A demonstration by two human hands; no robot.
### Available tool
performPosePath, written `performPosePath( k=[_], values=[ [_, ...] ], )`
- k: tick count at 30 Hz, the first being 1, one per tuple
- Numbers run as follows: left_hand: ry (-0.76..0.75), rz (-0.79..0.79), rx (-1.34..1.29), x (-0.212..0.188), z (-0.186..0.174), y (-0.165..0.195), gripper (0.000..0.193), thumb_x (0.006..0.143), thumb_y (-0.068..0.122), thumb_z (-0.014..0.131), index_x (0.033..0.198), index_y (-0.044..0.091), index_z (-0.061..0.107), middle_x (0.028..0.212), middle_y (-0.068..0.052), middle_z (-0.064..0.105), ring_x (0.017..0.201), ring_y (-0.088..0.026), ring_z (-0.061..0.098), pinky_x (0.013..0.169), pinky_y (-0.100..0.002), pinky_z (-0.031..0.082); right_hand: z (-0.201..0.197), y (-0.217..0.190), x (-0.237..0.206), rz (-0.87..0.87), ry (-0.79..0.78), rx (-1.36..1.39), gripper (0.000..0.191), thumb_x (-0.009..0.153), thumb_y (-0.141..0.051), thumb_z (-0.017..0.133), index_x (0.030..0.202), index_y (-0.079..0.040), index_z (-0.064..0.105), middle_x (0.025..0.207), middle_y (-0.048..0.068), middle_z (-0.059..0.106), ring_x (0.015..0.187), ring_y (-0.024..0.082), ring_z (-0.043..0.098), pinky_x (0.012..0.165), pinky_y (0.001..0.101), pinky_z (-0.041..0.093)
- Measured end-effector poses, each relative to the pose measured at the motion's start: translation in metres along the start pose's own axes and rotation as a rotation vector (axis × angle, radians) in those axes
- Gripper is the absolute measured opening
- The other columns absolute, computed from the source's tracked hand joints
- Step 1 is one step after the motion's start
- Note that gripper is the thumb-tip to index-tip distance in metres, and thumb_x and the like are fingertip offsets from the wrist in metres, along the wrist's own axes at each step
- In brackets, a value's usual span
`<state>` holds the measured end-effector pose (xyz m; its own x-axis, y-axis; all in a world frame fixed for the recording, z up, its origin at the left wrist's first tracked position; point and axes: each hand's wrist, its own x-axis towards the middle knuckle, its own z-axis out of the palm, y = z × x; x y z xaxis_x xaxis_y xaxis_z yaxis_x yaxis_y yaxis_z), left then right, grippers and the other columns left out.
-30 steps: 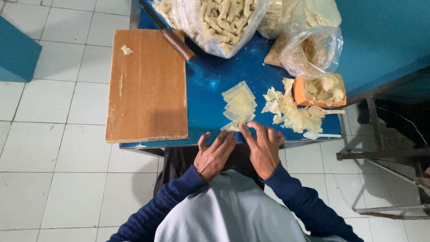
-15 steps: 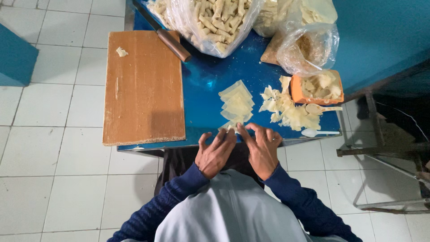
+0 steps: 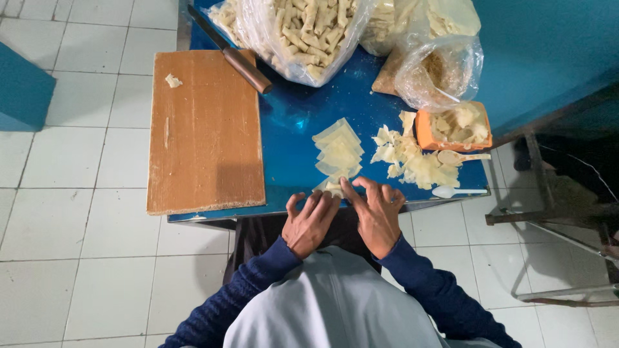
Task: The person sits at a blue table and assembles filled snack wrappers. They spoon a brown powdery filling from a plastic bag onto thin square sheets, fold the sheets over the filling by hand, and stack the folded pieces in a zigzag pile on the table, occasionally moving scraps aside.
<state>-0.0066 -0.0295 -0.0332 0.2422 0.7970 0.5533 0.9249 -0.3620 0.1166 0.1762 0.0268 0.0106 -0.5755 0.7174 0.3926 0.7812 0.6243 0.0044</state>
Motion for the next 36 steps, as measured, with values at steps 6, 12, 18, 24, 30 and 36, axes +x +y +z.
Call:
performPosePath(
  k=[6, 12, 18, 24, 30, 36],
  values=[
    [0.011, 0.046, -0.071, -0.001, -0.004, -0.003, 0.046, 0.091, 0.015, 0.059, 0.136, 0.008, 0.062, 0.145, -0.009, 0.056, 0.139, -0.021, 0.051, 0.114, -0.053, 0.029, 0.010, 0.002, 0.016, -0.030, 0.064, -0.153, 0.062, 0.093, -0.006, 0.061, 0.152, -0.024, 0.054, 0.135, 0.000, 0.048, 0.109, 0.026, 0.048, 0.094, 0.0525, 0.032],
    [-0.014, 0.028, -0.071, 0.000, -0.007, -0.002, 0.050, 0.089, 0.014, 0.058, 0.139, 0.009, 0.061, 0.146, -0.008, 0.055, 0.139, -0.020, 0.051, 0.114, -0.054, 0.029, 0.005, 0.020, 0.046, -0.034, -0.010, -0.035, 0.070, 0.090, -0.002, 0.061, 0.155, -0.023, 0.052, 0.130, 0.001, 0.052, 0.107, 0.027, 0.049, 0.087, 0.0495, 0.033],
    [-0.034, -0.001, -0.068, 0.003, -0.006, 0.002, 0.054, 0.092, 0.013, 0.058, 0.146, 0.010, 0.056, 0.142, -0.006, 0.054, 0.137, -0.018, 0.050, 0.113, -0.054, 0.029, 0.002, 0.013, 0.055, -0.082, 0.093, 0.375, 0.063, 0.092, -0.016, 0.073, 0.151, -0.020, 0.052, 0.107, -0.005, 0.067, 0.103, 0.020, 0.058, 0.088, 0.0452, 0.034],
    [-0.052, -0.019, -0.055, 0.005, -0.009, 0.004, 0.056, 0.090, 0.013, 0.058, 0.146, 0.012, 0.055, 0.139, -0.005, 0.054, 0.136, -0.017, 0.050, 0.111, -0.055, 0.029, 0.010, 0.033, 0.069, 0.058, -0.013, 0.598, 0.058, 0.092, -0.014, 0.074, 0.147, -0.017, 0.054, 0.093, -0.003, 0.072, 0.086, 0.012, 0.067, 0.082, 0.0374, 0.043],
    [-0.054, -0.008, -0.059, 0.012, -0.015, 0.007, 0.057, 0.088, 0.012, 0.057, 0.145, 0.016, 0.055, 0.137, -0.008, 0.051, 0.135, -0.022, 0.048, 0.110, -0.059, 0.029, -0.013, 0.086, 0.180, 0.152, 0.091, 1.009, 0.047, 0.108, -0.015, 0.062, 0.153, -0.006, 0.052, 0.096, 0.004, 0.070, 0.085, 0.008, 0.063, 0.078, 0.0258, 0.053],
    [-0.045, -0.042, -0.126, 0.020, -0.025, 0.006, 0.054, 0.082, 0.008, 0.060, 0.134, 0.021, 0.061, 0.132, -0.012, 0.053, 0.129, -0.025, 0.051, 0.107, -0.058, 0.031, -0.061, 0.120, 0.276, -0.198, 0.441, 1.059, 0.021, 0.120, -0.015, 0.059, 0.135, -0.002, 0.065, 0.124, 0.010, 0.075, 0.108, 0.014, 0.072, 0.099, 0.0294, 0.059]
  ],
)
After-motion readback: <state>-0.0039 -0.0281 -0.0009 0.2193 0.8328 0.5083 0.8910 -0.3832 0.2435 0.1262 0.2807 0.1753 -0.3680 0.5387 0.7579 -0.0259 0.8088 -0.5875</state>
